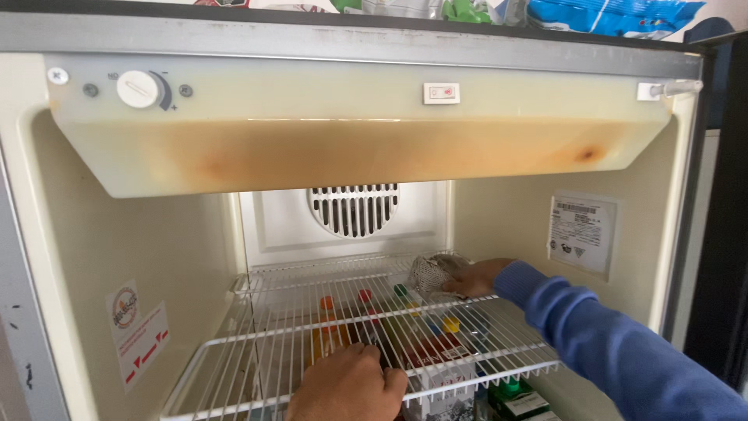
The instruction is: The person wipes the inside surfaces and shelves of a commercial refrigerator with a cloth.
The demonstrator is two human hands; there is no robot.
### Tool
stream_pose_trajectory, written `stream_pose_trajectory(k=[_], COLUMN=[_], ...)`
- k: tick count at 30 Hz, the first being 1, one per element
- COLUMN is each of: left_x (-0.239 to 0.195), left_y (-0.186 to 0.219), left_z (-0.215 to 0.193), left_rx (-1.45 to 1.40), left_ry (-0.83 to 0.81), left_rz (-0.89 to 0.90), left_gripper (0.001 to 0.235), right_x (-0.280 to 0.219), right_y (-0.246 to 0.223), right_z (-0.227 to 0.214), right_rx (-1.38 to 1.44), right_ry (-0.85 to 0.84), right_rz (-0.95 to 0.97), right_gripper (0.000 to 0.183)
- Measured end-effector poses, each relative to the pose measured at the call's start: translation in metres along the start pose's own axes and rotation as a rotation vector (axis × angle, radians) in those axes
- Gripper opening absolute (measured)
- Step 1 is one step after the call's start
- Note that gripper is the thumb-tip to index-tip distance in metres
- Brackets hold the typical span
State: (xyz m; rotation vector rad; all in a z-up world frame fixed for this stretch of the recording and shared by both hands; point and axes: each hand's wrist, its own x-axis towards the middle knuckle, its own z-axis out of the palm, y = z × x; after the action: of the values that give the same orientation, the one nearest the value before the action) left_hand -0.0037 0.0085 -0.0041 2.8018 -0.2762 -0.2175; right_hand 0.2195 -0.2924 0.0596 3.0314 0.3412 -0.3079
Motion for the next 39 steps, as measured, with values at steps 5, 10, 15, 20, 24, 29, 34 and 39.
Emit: stream_pose_trajectory(k=[5, 10, 15, 20, 24, 29, 34, 39], left_x=[0.005, -0.012, 0.002, -0.003, -0.006, -0.002, -0.031, -0.031], left_y=[-0.001, 0.012, 0.004, 0.006, 0.010, 0.007, 0.024, 0.025], left_z=[0.000, -0.002, 0.002, 0.003, -0.003, -0.004, -0.009, -0.018], left_rx=[0.010, 0.041, 0.045, 0.056, 0.046, 0.009, 0.015, -0.014], left_ry=[0.011, 0.032, 0.038, 0.033, -0.004, -0.007, 0.026, -0.004], left_rz=[-0.007, -0.035, -0.024, -0.027, -0.051, -0.068, -0.086, -0.115], left_gripper=[0.061, 0.065, 0.065, 0.066, 0.069, 0.068, 0.061, 0.060], right_x=[-0.029, -0.175, -0.165, -0.167, -0.112, -0.049, -0.051, -0.157], right_y=[0.011, -0.022, 0.007, -0.041, -0.041, -0.027, -0.015, -0.037], right_z=[0.010, 0.007, 0.015, -0.017, -0.011, -0.009, -0.001, -0.008], right_rx=[-0.192, -0.105, -0.201, -0.145, -0.045, 0.003, 0.006, -0.053], right_ry=[0.013, -0.036, -0.158, -0.260, -0.191, -0.083, -0.108, -0.158], right_rz=[0.029, 0.099, 0.103, 0.141, 0.065, 0.015, -0.104, -0.003], right_gripper=[0.077, 0.093, 0.076, 0.022, 0.066, 0.096, 0.100, 0.101])
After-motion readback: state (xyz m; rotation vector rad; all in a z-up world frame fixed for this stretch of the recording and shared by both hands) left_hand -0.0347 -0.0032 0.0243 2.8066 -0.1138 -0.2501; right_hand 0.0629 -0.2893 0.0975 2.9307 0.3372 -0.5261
